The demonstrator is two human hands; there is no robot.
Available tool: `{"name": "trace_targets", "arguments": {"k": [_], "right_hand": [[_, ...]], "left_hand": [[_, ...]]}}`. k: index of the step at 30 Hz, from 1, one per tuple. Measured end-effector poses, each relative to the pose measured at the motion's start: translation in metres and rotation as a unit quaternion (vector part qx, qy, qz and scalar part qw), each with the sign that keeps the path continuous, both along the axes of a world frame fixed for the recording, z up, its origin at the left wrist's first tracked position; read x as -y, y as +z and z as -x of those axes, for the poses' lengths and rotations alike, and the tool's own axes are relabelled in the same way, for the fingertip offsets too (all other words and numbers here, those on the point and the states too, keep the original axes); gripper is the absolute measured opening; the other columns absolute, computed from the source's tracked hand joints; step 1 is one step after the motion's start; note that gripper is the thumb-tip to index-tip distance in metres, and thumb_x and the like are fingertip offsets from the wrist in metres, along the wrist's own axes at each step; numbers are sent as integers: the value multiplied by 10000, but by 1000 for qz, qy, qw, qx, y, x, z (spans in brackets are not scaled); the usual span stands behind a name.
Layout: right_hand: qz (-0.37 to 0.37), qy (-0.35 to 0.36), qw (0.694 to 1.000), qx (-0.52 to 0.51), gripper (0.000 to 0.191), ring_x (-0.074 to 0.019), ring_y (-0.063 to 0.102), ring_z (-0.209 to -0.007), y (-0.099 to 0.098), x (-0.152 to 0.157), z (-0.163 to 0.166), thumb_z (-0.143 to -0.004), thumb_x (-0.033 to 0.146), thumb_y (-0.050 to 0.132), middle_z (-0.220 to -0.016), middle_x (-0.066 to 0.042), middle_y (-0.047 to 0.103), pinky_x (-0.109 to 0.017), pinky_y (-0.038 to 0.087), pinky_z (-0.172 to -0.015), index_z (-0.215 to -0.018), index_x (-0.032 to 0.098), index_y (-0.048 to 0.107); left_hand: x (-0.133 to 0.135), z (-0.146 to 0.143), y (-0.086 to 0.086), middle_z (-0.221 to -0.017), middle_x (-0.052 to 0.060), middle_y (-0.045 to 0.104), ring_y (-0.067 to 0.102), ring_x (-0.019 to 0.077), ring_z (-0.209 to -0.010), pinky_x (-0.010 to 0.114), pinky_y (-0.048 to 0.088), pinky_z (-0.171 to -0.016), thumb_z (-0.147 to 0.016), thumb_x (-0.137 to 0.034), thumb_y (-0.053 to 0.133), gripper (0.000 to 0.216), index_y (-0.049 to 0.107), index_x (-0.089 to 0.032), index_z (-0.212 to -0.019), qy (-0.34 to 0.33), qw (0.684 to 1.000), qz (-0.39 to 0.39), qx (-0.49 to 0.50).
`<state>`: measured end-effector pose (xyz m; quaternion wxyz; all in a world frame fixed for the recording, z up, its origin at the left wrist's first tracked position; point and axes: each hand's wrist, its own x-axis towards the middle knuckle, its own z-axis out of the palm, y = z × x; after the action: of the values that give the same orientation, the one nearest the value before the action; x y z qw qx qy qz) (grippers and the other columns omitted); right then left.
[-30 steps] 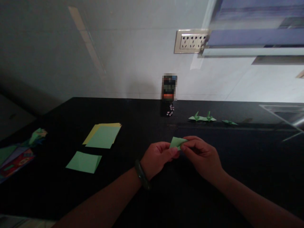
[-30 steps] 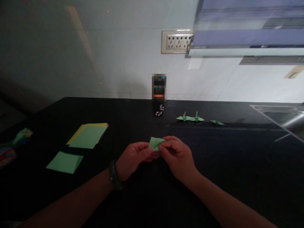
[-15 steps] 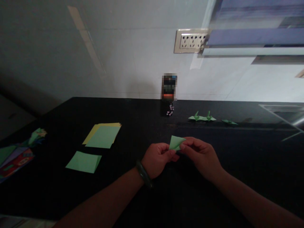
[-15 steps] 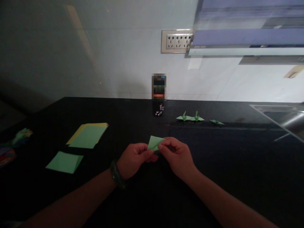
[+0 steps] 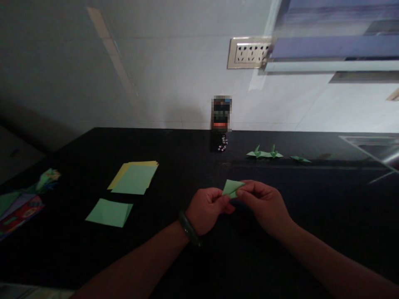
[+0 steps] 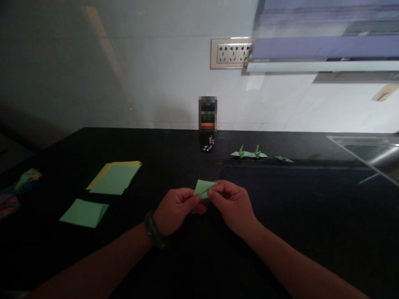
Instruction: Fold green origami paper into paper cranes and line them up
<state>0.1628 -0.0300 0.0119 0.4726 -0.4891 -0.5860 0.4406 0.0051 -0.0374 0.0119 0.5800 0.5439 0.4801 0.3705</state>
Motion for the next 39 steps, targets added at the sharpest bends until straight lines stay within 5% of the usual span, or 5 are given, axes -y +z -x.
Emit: {"name": "trace_targets", "arguments": {"k": [13, 19, 25, 39], "right_hand": [[29, -13, 999, -34, 112, -119, 561, -616, -1, -3, 0, -614, 233, 662, -715, -14, 613, -260, 460, -587, -615, 175, 566], [107, 29, 985, -135, 529, -128, 586, -643, -2, -4, 1, -568, 200, 718, -743, 17, 608, -267, 466, -599, -1034, 210, 469], [167, 99, 977, -90, 198, -116, 571, -593, -4, -3, -1, -643, 293, 695, -658, -3, 624, -272, 450, -606, -735, 154, 588], [123, 50, 991, 4, 183, -88, 510, -475, 4, -7, -7, -660, 323, 669, -517, 21, 589, -224, 396, -498, -612, 160, 602]], "left_hand": [[0, 1, 0, -668, 60, 693, 620, 148, -603, 243, 453, -580, -782, -281, 522, 192, 628, -133, -720, -7, 1000, -15, -26], [-1, 3, -3, -702, 61, 691, 619, 156, -636, 252, 446, -595, -791, -316, 505, 233, 634, -124, -766, -22, 997, -48, -54], [-1, 3, -3, -728, 65, 685, 613, 155, -661, 248, 443, -609, -798, -310, 497, 244, 645, -121, -761, -43, 994, -75, -66], [-4, 6, -4, -758, 68, 679, 609, 136, -666, 260, 440, -647, -696, -242, 618, 203, 635, -117, -856, -71, 992, 54, 90]]}}
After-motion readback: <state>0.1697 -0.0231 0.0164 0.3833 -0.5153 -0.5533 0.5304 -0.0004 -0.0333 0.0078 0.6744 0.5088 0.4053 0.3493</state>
